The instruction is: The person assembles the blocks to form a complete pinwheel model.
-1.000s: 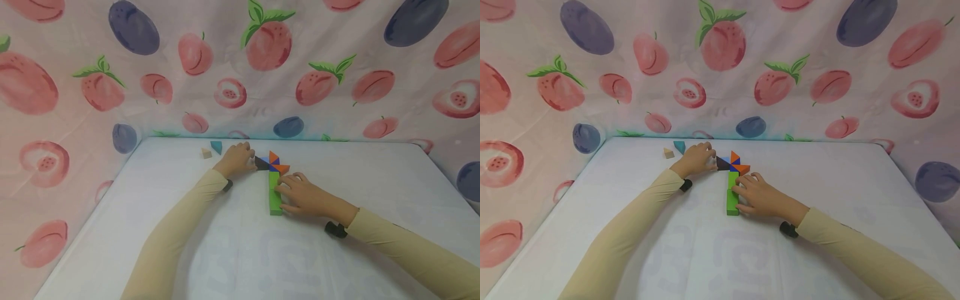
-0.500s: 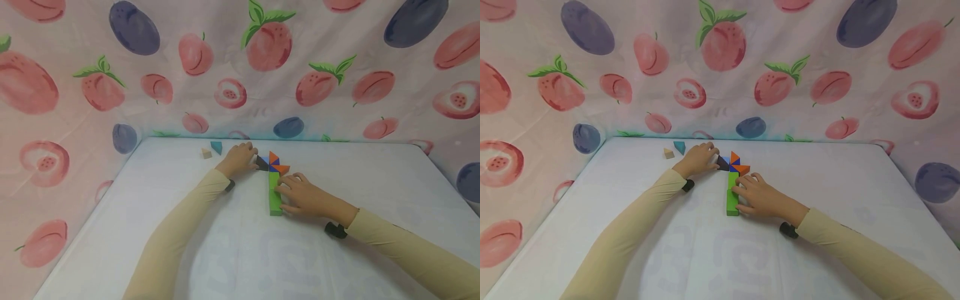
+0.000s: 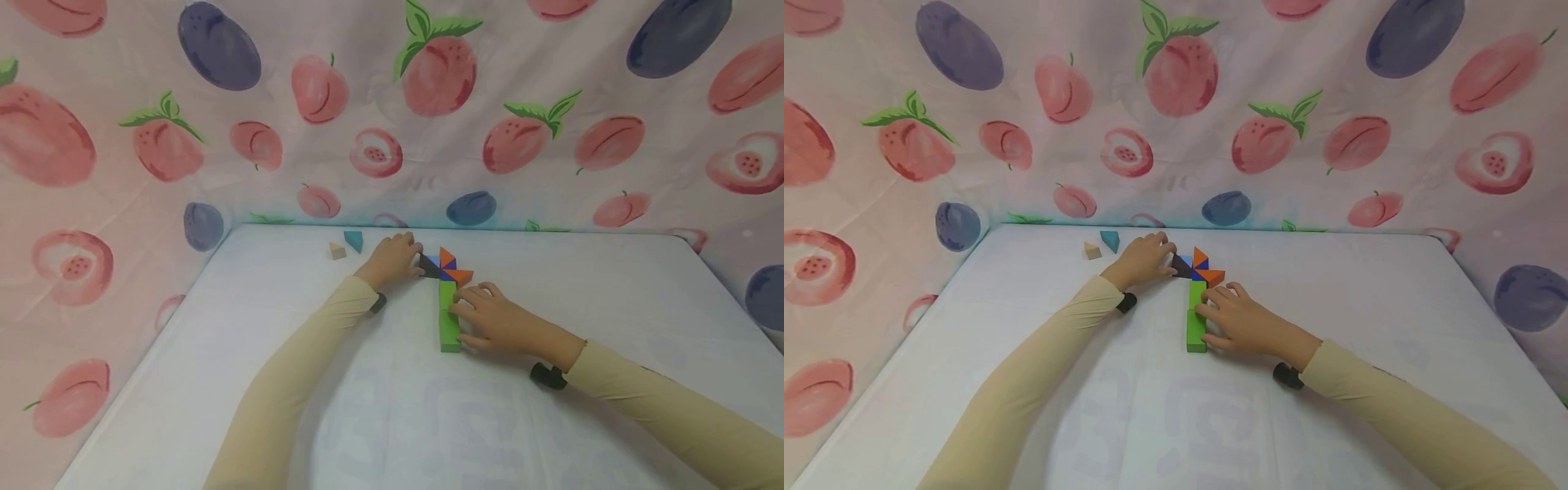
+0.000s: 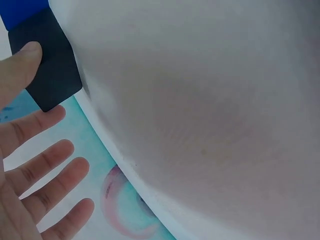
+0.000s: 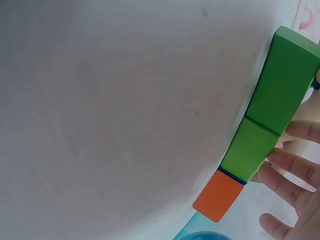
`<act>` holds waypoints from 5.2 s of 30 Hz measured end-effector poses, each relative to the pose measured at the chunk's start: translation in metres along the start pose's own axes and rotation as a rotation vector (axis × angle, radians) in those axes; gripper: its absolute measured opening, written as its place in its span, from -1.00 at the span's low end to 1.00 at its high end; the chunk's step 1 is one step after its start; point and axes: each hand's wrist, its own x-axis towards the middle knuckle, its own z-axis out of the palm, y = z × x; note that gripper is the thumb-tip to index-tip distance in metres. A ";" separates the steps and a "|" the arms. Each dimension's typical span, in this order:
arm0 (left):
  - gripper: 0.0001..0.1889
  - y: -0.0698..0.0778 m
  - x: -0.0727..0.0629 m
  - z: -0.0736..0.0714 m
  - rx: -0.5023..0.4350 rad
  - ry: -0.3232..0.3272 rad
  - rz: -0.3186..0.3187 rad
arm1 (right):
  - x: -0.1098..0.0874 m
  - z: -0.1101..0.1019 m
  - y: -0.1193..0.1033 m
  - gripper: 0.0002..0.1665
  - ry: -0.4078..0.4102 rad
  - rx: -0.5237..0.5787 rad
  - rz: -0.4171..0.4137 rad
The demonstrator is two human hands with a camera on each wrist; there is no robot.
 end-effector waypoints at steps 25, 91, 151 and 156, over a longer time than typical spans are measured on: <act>-0.52 0.001 -0.003 -0.001 0.002 -0.008 -0.008 | 0.000 0.003 0.003 -0.50 0.000 -0.013 -0.008; -0.36 -0.004 -0.012 -0.008 -0.028 0.003 -0.030 | 0.001 0.001 0.001 -0.47 -0.049 0.002 0.023; -0.60 0.012 0.002 -0.005 0.009 0.019 0.022 | 0.001 -0.003 0.000 -0.51 -0.017 -0.009 0.002; -0.57 0.013 0.002 -0.005 0.051 0.025 -0.013 | 0.002 -0.002 0.000 -0.51 -0.023 -0.007 0.005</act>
